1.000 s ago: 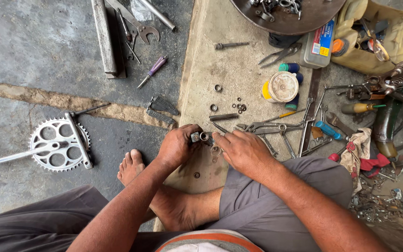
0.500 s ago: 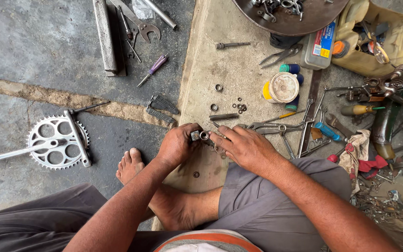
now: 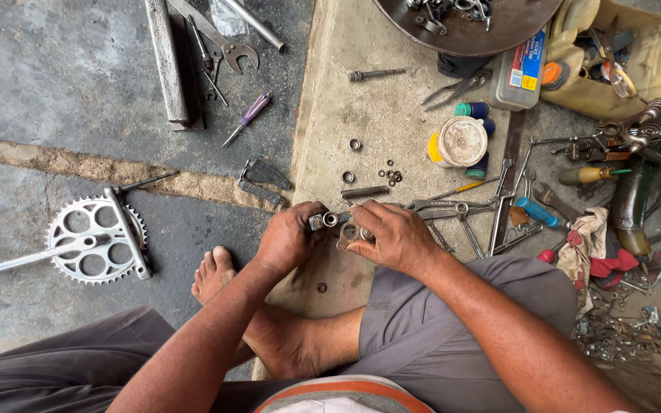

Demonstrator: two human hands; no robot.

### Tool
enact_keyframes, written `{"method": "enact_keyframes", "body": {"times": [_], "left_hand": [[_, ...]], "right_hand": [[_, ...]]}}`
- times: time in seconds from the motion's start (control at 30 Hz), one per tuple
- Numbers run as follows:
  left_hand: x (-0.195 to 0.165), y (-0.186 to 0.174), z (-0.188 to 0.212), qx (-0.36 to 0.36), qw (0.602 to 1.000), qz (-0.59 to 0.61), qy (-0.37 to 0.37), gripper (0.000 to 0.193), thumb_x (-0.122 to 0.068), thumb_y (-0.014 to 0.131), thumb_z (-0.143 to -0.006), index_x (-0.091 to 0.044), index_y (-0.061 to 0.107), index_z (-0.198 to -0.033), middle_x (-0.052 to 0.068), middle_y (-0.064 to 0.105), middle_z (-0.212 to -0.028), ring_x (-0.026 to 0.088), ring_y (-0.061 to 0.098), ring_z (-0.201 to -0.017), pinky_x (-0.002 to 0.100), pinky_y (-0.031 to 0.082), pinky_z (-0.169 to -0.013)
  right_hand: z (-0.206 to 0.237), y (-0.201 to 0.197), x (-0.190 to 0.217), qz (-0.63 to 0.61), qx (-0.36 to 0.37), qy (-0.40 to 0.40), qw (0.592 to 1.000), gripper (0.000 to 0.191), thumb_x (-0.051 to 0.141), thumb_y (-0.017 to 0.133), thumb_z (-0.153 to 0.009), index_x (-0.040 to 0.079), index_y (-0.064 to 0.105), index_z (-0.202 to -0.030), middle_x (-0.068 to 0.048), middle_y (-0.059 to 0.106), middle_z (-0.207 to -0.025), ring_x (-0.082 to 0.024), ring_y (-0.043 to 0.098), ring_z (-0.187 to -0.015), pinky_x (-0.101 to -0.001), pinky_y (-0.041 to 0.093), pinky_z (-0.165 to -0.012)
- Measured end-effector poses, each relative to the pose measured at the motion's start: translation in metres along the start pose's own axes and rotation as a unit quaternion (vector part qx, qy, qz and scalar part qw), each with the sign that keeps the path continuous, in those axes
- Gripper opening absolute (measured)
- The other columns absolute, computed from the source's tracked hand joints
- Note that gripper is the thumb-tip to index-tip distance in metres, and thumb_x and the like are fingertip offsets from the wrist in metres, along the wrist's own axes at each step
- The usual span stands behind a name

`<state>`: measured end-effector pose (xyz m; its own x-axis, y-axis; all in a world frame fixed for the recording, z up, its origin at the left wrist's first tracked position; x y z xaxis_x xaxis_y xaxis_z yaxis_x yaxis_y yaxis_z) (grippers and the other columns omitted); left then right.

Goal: The person cleans small metal parts with a cloth, then assembles them by inserting ball bearings and a small pin into a cylindrical housing. The person handles the parts one at a time and places them on the floor.

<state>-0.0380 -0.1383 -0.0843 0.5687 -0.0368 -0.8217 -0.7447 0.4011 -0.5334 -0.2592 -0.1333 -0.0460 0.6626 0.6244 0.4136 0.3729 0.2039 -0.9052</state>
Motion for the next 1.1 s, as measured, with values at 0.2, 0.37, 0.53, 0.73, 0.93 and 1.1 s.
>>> {"method": "enact_keyframes", "body": {"times": [0.2,0.37,0.53,0.73,0.93,1.1], "left_hand": [[-0.002,-0.001,-0.001,0.012,1.000,-0.017,0.006,0.025,-0.015,0.076,-0.080,-0.014,0.070,-0.105,0.008,0.075,-0.102,0.033,0.072,-0.092,0.043,0.058,-0.078],[-0.002,0.000,0.000,0.013,1.000,-0.023,-0.002,0.030,-0.018,0.077,-0.081,-0.012,0.069,-0.109,0.010,0.073,-0.104,0.034,0.072,-0.088,0.045,0.057,-0.077],[-0.004,0.000,-0.002,0.000,1.000,-0.025,-0.011,0.029,-0.021,0.079,-0.084,-0.012,0.070,-0.110,0.010,0.075,-0.105,0.034,0.072,-0.093,0.042,0.058,-0.079],[-0.012,-0.001,0.005,-0.068,0.990,0.122,0.035,0.040,-0.014,0.078,-0.081,-0.011,0.070,-0.120,0.011,0.076,-0.105,0.029,0.075,-0.091,0.039,0.060,-0.079],[-0.008,-0.002,0.004,-0.089,0.989,0.092,0.075,0.029,-0.018,0.081,-0.083,-0.008,0.073,-0.109,0.010,0.077,-0.104,0.029,0.074,-0.089,0.037,0.058,-0.075],[-0.011,-0.002,0.005,-0.117,0.987,0.027,0.108,0.032,-0.017,0.082,-0.083,-0.009,0.075,-0.113,0.011,0.077,-0.104,0.031,0.072,-0.096,0.038,0.057,-0.083]], "right_hand": [[-0.002,-0.001,0.009,0.026,-0.027,0.024,0.999,0.070,0.038,0.086,-0.077,0.004,0.056,-0.131,-0.017,0.067,-0.118,-0.035,0.067,-0.103,-0.0432,0.057,-0.086],[-0.010,-0.014,0.027,0.024,-0.032,-0.012,0.999,0.069,0.021,0.081,-0.075,0.008,0.058,-0.139,-0.016,0.064,-0.133,-0.033,0.063,-0.118,-0.0418,0.054,-0.099],[-0.017,-0.019,0.036,0.019,-0.017,-0.006,1.000,0.062,0.016,0.080,-0.081,0.009,0.060,-0.139,-0.011,0.065,-0.130,-0.029,0.063,-0.118,-0.0395,0.053,-0.102],[-0.016,-0.019,0.033,0.001,-0.011,0.021,1.000,0.060,0.015,0.079,-0.079,0.005,0.061,-0.136,-0.014,0.068,-0.126,-0.030,0.066,-0.111,-0.0387,0.054,-0.096],[-0.008,-0.014,0.034,-0.002,-0.025,0.017,1.000,0.063,0.018,0.080,-0.080,0.006,0.060,-0.139,-0.015,0.066,-0.132,-0.030,0.067,-0.110,-0.0390,0.055,-0.094],[-0.006,-0.008,0.033,-0.014,-0.042,0.020,0.999,0.066,0.018,0.080,-0.082,0.006,0.057,-0.143,-0.014,0.066,-0.132,-0.031,0.067,-0.114,-0.0394,0.055,-0.096]]}}
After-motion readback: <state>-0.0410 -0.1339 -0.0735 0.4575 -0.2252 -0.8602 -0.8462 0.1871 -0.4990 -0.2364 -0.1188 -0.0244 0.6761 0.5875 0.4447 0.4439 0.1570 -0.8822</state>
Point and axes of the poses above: each hand's wrist, its own z-axis away from the middle knuckle, its own y-axis out of the palm, x = y × z, the point moved 2 cm from there along -z, towards the middle knuckle
